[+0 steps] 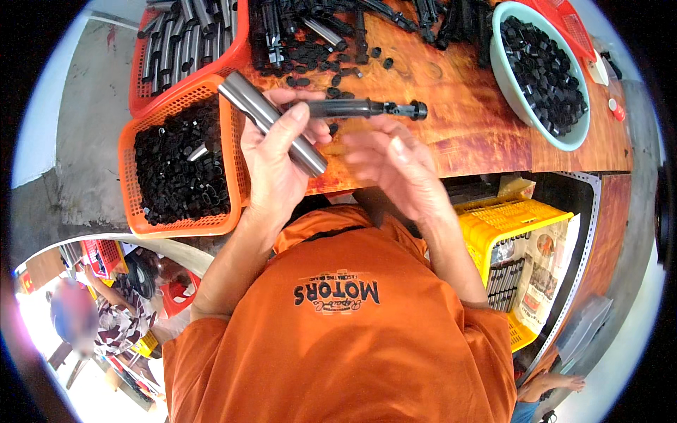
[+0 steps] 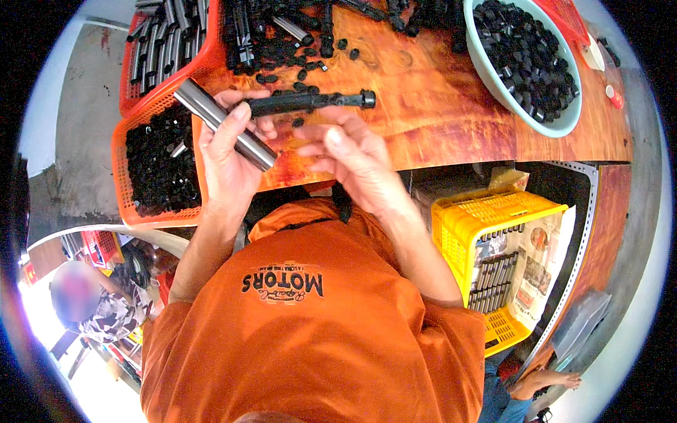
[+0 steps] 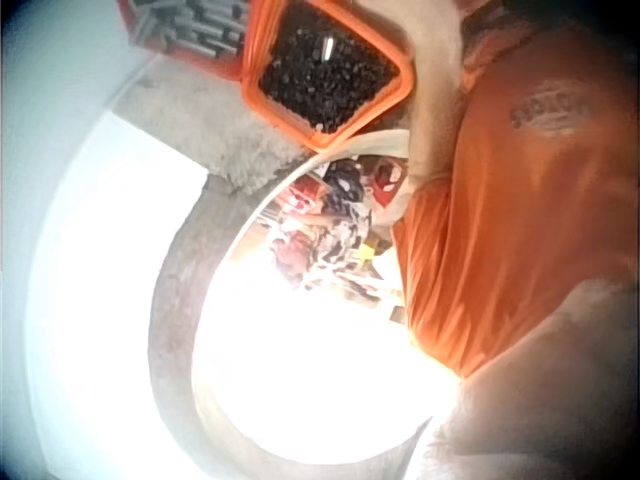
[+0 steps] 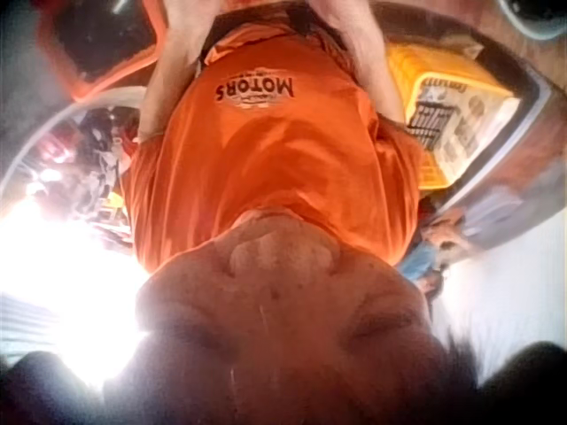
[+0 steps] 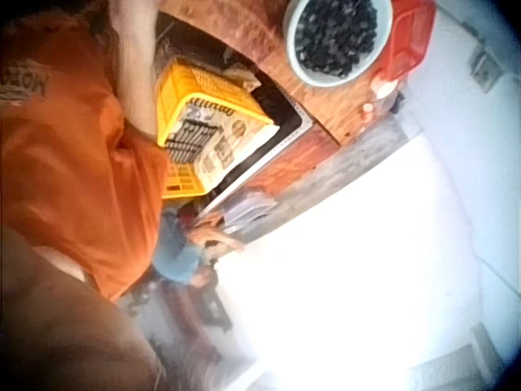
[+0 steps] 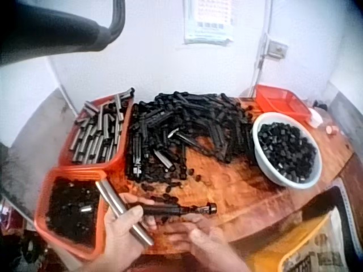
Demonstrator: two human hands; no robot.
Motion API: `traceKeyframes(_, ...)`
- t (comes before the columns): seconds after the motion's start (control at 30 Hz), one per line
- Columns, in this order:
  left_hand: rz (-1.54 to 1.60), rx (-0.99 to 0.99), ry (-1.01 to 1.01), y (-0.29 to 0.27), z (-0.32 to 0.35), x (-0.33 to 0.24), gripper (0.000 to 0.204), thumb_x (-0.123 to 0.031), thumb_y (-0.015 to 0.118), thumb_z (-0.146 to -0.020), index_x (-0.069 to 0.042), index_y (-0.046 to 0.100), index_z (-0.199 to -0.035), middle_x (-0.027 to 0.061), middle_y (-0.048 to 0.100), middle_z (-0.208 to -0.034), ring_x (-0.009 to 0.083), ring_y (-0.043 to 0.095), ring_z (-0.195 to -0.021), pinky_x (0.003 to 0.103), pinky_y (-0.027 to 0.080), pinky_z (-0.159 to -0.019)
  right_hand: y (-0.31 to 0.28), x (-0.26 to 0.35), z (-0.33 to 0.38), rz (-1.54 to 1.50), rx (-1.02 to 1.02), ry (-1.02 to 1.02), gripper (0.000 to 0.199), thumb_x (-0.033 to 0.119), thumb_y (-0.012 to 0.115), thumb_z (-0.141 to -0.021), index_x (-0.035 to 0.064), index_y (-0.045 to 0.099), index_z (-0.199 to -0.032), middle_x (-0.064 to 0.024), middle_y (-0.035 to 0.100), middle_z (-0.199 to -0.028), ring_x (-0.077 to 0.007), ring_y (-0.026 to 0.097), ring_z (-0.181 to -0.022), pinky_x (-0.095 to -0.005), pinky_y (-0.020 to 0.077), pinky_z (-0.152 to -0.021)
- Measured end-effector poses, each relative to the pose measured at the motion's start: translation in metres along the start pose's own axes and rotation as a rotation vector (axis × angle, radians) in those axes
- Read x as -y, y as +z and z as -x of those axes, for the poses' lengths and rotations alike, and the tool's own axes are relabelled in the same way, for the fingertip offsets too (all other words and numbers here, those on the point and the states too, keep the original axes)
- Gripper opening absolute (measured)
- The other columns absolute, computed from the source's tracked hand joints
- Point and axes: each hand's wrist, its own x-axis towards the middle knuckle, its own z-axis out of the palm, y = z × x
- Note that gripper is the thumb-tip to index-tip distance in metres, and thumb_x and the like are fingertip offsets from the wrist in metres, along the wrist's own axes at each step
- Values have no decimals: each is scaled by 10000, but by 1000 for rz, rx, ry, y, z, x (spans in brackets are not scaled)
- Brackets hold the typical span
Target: The person assembles small black plastic pieces onto cylindrical metal rods at a workbench. They pick up rods and black components, fit the pieces onto the rods, and place the assembled units into a yellow basket. The process is repeated with multiple rods and components.
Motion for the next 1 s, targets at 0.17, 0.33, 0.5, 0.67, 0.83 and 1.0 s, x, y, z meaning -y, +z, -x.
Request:
traceKeyframes(0.17,-194,103,-19,11,26,9,182,-37,625,-886,23,564,-1046,122,642,-948,156,633,-721,289,549,-638,17,-6,-24,147,-183,-262,455,320,617,-925,10,477,-1227,-114,645,-1001,-189,609,-952,-335,491,-809)
traceKeyframes(0.33,-495,90,-79,-12,16,-9,296,-239,683,-891,6,589,-1027,59,611,-840,96,545,-579,235,458,-534,8,29,-13,386,106,39,482,278,583,-959,-33,459,-1306,-30,594,-858,-111,563,-792,-257,465,-739)
traceKeyframes(0.5,-373,181,-221,2,-6,-24,367,-283,686,-891,21,599,-1077,35,580,-791,89,544,-568,213,447,-499,8,26,-8,483,344,215,373,344,537,-981,30,560,-1182,-3,599,-864,-81,553,-741,-220,459,-604)
traceKeyframes(0.67,-223,134,-321,6,-10,-21,251,-196,694,-878,7,615,-1002,37,589,-781,104,559,-552,227,464,-488,17,18,-5,553,261,157,375,365,494,-993,10,596,-1058,-12,608,-871,-78,524,-689,-220,439,-578)
traceKeyframes(0.83,-105,97,-385,4,-9,-14,235,-211,681,-889,-7,606,-978,56,605,-795,117,571,-556,238,471,-486,24,23,-5,620,181,193,345,325,421,-1018,27,580,-950,-13,591,-819,-77,510,-659,-219,428,-569)
traceKeyframes(1.0,-2,106,-460,-3,-10,-12,566,-532,380,-985,-7,574,-1064,84,595,-765,163,565,-576,292,485,-523,22,20,-6,658,178,196,334,311,420,-1006,23,575,-936,-8,557,-762,-79,479,-628,-225,405,-553)
